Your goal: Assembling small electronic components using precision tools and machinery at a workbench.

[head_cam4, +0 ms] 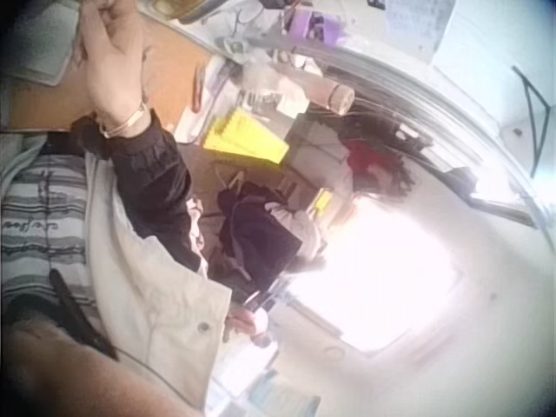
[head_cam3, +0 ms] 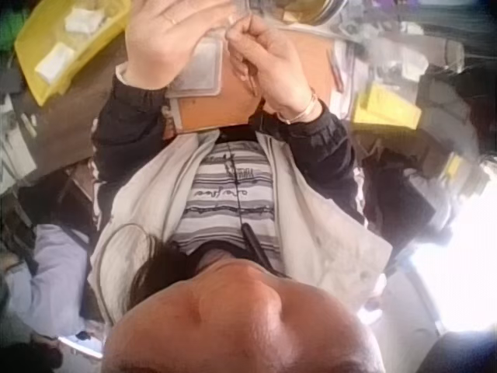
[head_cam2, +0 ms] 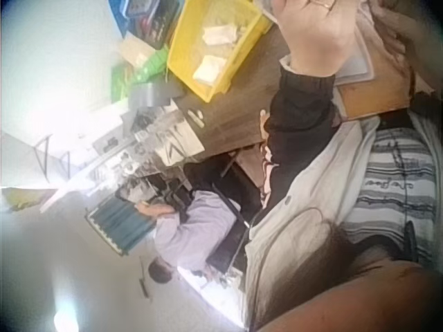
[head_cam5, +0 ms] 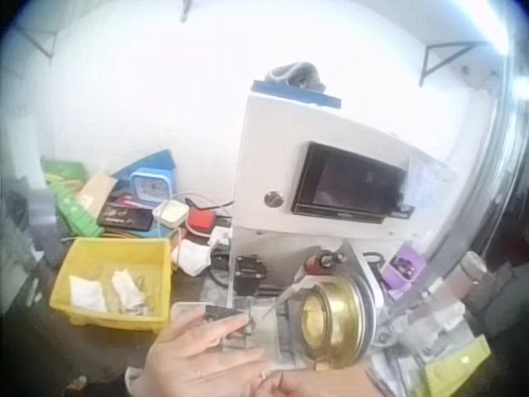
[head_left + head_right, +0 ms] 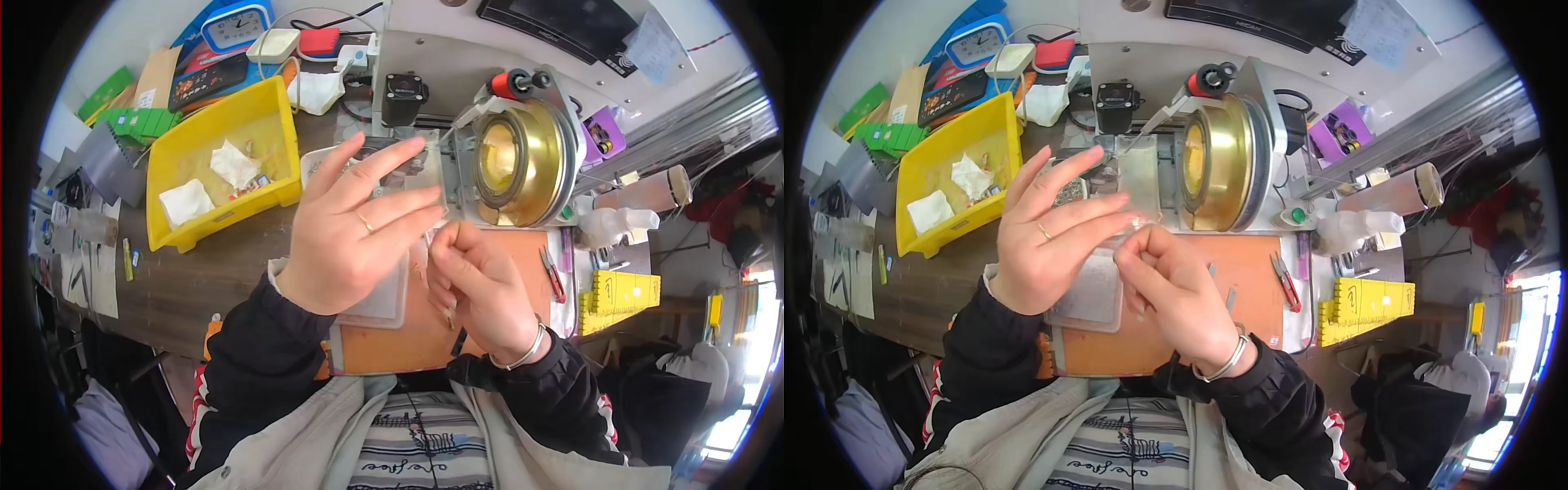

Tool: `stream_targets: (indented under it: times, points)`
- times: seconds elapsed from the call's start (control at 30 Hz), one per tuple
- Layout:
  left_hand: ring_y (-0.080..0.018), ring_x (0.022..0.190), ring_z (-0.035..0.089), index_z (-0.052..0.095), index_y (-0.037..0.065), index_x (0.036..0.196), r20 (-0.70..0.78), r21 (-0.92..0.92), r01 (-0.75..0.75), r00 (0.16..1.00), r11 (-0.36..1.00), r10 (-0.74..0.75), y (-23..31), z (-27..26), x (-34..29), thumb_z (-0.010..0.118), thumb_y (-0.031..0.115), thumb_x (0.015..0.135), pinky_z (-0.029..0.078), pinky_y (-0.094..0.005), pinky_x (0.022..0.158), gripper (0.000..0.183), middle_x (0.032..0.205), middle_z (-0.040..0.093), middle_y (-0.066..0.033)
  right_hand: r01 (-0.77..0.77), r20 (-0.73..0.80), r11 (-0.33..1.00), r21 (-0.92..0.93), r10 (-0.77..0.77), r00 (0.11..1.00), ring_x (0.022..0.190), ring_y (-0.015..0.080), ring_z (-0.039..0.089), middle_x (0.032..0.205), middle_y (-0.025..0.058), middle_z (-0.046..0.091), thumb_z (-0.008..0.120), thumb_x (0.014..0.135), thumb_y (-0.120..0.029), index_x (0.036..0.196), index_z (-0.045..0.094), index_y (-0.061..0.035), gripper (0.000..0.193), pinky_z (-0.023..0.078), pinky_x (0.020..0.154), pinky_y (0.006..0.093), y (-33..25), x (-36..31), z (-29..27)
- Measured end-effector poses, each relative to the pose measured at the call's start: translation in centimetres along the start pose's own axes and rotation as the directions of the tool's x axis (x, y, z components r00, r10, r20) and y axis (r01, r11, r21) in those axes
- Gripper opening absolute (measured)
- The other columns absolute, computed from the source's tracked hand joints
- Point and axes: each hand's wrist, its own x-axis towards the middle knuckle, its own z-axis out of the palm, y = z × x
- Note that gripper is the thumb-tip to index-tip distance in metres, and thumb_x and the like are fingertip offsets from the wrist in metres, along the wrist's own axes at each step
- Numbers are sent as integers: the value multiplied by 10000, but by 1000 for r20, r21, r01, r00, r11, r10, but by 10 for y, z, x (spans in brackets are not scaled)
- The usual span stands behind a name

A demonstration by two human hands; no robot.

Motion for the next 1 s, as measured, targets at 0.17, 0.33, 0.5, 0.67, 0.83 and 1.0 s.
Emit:
stream_targets:
  times: [0.17,0.33,0.5,0.67,0.83,1.0]
  points:
    - [-264,1137,639,731,102,934,-85,-103,-36,996,994,27,-4,5,-4,713,101,757,444,-485,1004,178,912,727,-5,51,-131,677,-735,-215,968,704,95,597,816,-1,592,583,961,-85,1118,581,-73,157,479,632,245,-2,-34,-13]
    - [-263,1136,640,724,99,935,-98,-169,-1,995,986,-16,3,9,-4,744,38,711,465,-460,979,232,857,719,-11,331,442,-385,-861,-247,862,794,184,620,877,14,634,638,798,-86,1177,641,-116,381,506,684,297,-16,-30,-33]
    - [-342,1147,635,732,72,954,-76,-216,25,996,976,-43,2,7,-5,722,-25,747,453,-478,998,229,871,716,-52,362,483,-579,-730,-64,873,798,193,603,892,-11,631,639,736,-156,1173,656,-120,439,506,711,312,-7,-15,-32]
    - [-362,1175,614,723,57,943,-58,-188,32,997,982,-43,3,7,-2,716,-40,728,443,-493,1009,236,846,701,-67,388,470,-518,-762,-30,882,816,215,626,913,3,655,649,746,-161,1134,648,-103,392,510,714,327,-8,-12,-43]
    - [-380,1175,613,712,52,946,-37,-173,23,999,985,-30,3,8,-3,715,-44,723,436,-504,1023,243,860,699,-77,427,483,-293,-855,-157,861,808,233,644,922,46,649,682,746,-102,1081,629,-68,342,524,686,344,-14,-15,-41]
    - [-397,1183,608,703,52,956,-35,-191,24,999,981,-31,2,11,-3,719,-43,726,435,-511,1031,249,867,700,-81,393,472,-268,-880,-389,791,836,255,667,974,71,668,672,807,-45,1108,612,-87,309,543,689,352,-14,-15,-31]
